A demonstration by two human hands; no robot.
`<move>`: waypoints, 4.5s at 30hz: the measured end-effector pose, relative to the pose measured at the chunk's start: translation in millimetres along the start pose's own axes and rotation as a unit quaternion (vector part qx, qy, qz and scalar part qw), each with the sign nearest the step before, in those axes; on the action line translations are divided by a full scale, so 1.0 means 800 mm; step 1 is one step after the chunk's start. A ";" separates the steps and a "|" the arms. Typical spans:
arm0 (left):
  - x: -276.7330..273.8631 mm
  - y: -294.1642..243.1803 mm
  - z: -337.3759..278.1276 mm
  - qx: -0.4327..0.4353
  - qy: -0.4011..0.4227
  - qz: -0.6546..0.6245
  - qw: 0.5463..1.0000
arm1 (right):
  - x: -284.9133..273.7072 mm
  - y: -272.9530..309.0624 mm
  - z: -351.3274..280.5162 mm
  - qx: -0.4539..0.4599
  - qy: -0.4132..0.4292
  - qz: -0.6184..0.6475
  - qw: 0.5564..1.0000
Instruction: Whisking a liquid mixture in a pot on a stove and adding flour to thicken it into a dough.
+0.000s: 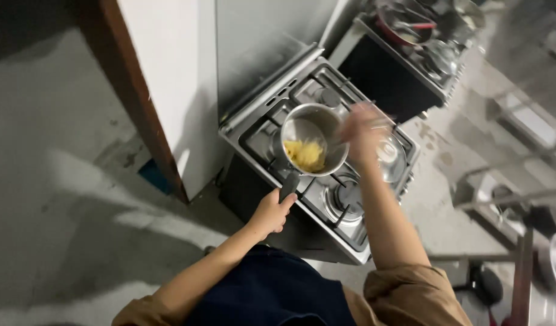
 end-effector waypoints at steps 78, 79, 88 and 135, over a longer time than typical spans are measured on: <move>-0.061 -0.049 0.043 -0.103 0.097 0.014 0.990 | 0.015 -0.081 0.081 -0.012 -0.234 0.195 0.952; -0.065 -0.040 0.049 -0.082 0.089 0.043 0.992 | 0.022 -0.079 0.083 -0.017 -0.289 0.265 0.920; -0.063 -0.059 0.040 -0.095 0.106 -0.003 0.990 | -0.020 -0.073 0.084 0.159 -0.088 0.096 0.979; -0.059 0.019 0.065 -0.031 0.050 0.064 0.996 | -0.038 -0.079 0.029 0.188 -0.119 0.203 0.954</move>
Point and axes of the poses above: each hand's wrist, its own z-axis towards the middle knuckle, its own x-axis out of the palm, y = z × x, the point moved 4 cm from there along z, towards the middle knuckle, and after that the axes turned 3 degrees about -x, right-handed, at the moved point
